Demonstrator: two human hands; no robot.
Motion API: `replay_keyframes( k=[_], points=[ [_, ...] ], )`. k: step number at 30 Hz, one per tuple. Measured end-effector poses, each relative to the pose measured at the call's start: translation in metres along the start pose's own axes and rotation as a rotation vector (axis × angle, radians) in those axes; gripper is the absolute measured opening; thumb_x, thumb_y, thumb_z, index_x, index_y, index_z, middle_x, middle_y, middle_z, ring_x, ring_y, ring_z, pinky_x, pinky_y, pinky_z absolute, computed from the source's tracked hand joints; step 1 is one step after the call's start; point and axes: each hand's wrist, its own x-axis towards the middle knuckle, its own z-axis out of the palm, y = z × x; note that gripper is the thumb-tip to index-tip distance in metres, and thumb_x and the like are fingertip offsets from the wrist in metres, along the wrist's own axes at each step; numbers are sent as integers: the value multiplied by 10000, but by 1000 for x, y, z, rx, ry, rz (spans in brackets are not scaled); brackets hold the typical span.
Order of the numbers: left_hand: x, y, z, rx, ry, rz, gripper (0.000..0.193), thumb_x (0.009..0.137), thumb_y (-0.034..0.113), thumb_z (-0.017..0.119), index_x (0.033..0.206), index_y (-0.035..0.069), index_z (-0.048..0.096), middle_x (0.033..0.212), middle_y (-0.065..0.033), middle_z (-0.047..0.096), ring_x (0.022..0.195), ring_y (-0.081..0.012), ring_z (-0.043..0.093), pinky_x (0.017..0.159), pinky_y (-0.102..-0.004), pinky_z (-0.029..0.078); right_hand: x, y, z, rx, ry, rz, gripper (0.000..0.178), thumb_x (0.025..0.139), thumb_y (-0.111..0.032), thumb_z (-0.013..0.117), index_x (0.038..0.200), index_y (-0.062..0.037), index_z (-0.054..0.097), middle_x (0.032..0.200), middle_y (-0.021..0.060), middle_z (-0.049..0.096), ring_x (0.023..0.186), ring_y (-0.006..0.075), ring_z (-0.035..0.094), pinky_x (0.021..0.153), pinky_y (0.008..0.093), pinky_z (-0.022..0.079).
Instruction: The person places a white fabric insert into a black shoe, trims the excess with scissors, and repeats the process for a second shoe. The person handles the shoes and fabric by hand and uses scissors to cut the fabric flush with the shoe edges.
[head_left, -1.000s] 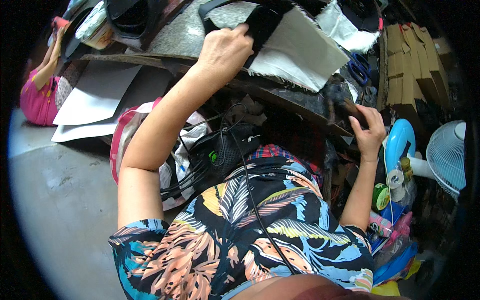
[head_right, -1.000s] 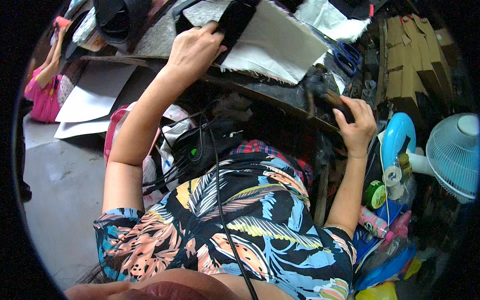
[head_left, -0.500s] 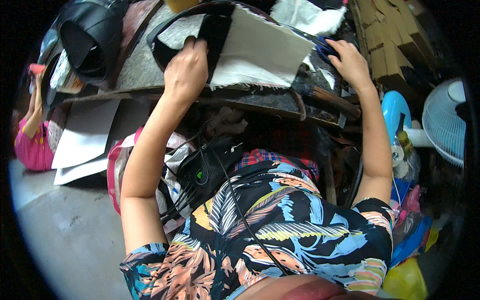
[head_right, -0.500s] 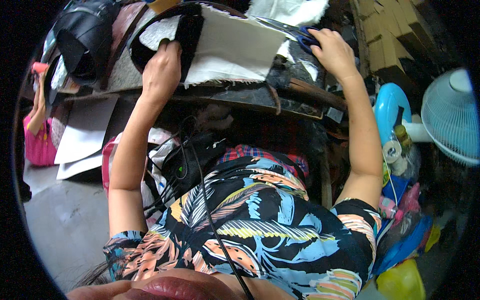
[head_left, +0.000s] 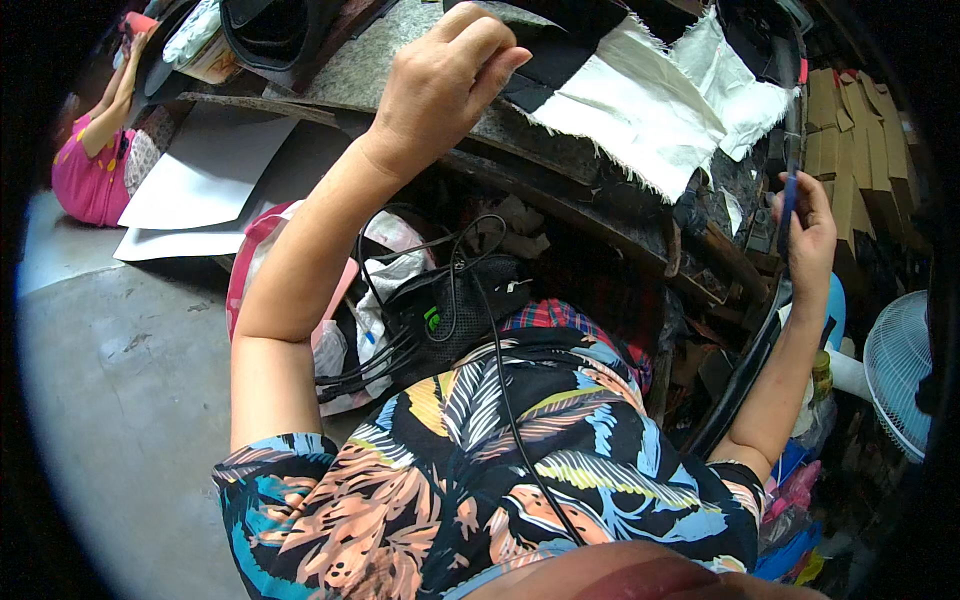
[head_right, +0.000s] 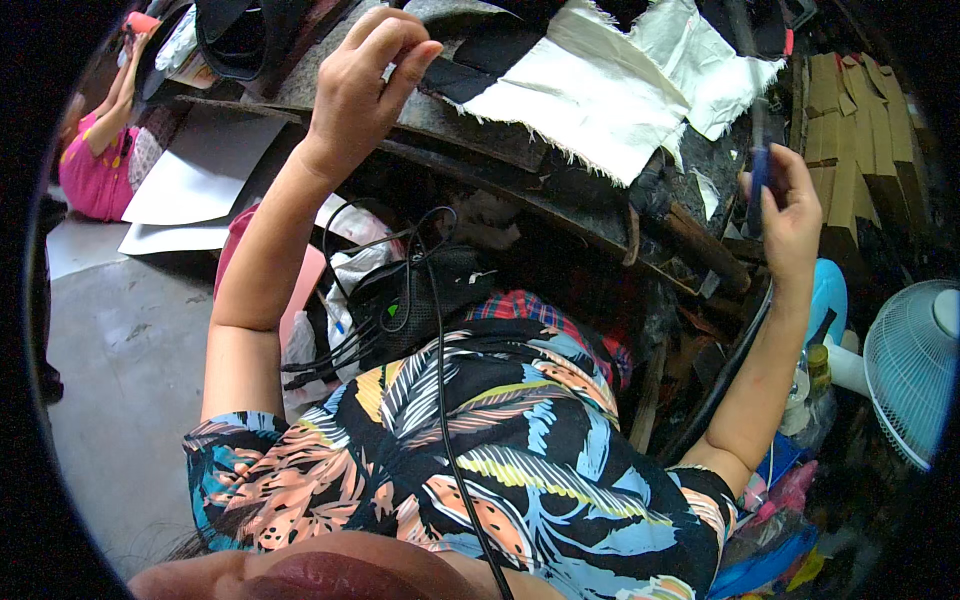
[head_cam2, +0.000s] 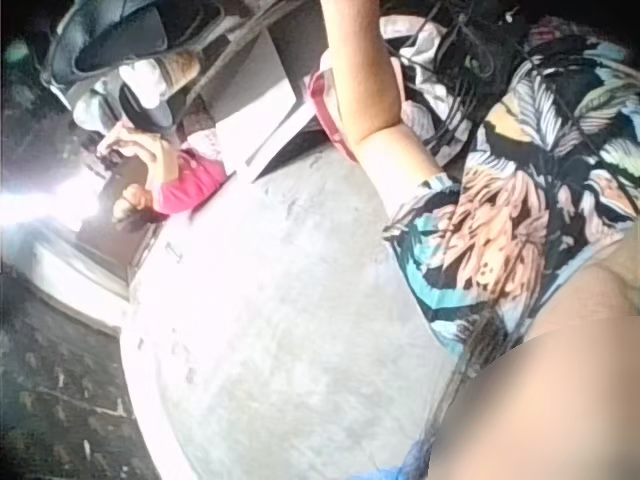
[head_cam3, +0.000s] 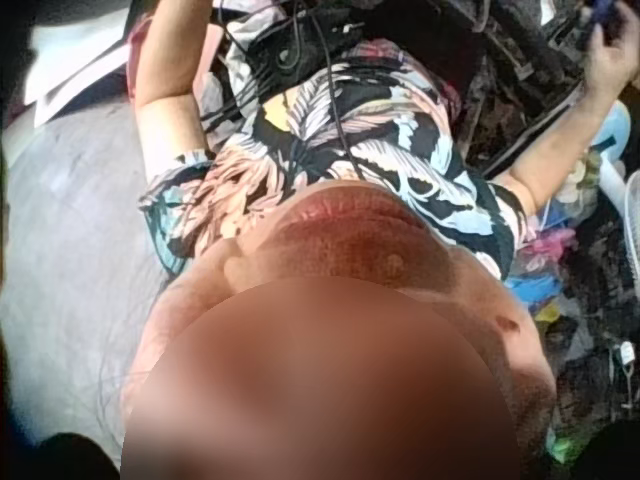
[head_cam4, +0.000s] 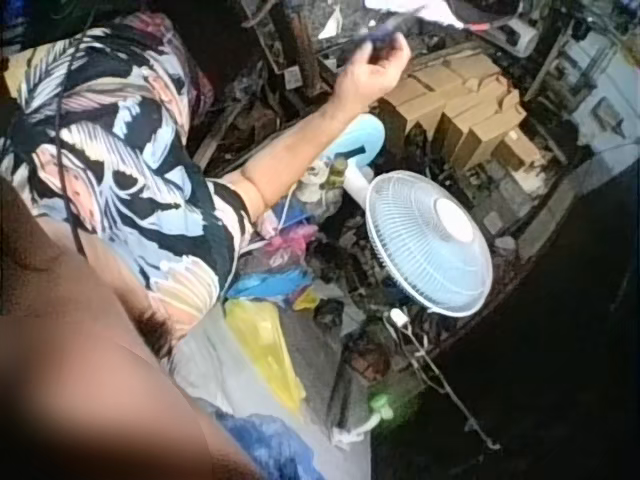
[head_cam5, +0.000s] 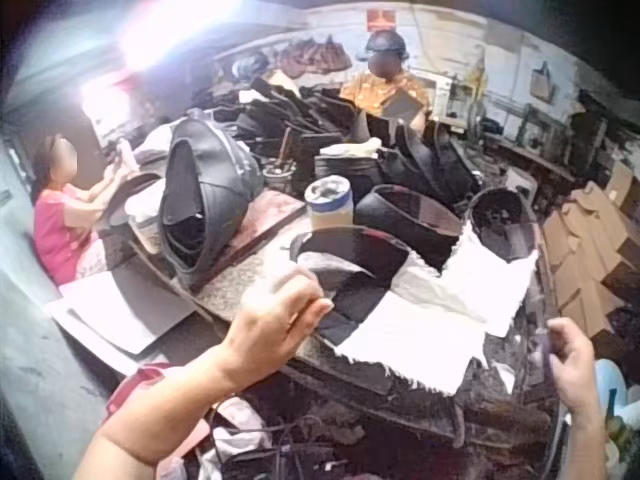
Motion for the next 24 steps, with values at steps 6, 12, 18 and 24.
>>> replay_keyframes(
  k=[6,12,18,24],
  points=[
    [0,-5,11,-130,95,39,130,871,-32,638,964,24,566,936,-155,588,845,-348,597,744,-403,494,8,-77,66,-722,-365,-286,416,799,-379,789,1007,-34,684,777,132,696,758,234,721,695,344,517],
    [-9,-5,11,-74,78,-9,155,921,-8,608,1072,23,624,1056,-126,626,799,-260,661,744,-313,533,27,-87,115,-823,-538,-398,415,816,-418,780,944,-35,685,728,161,667,646,333,627,628,397,484],
    [-5,10,1,-5,-193,58,664,705,-52,614,1356,38,521,1328,-168,539,1094,-323,613,964,-427,505,21,-66,53,-179,-798,126,289,822,-246,820,813,-8,656,693,-4,648,604,64,572,539,245,446],
    [22,32,32,394,-680,56,558,780,174,732,1317,139,583,966,-90,676,977,-296,664,782,-438,527,-2,-45,2,207,-363,31,312,894,-300,765,970,-36,617,663,-14,592,537,46,540,499,189,405]
  ],
)
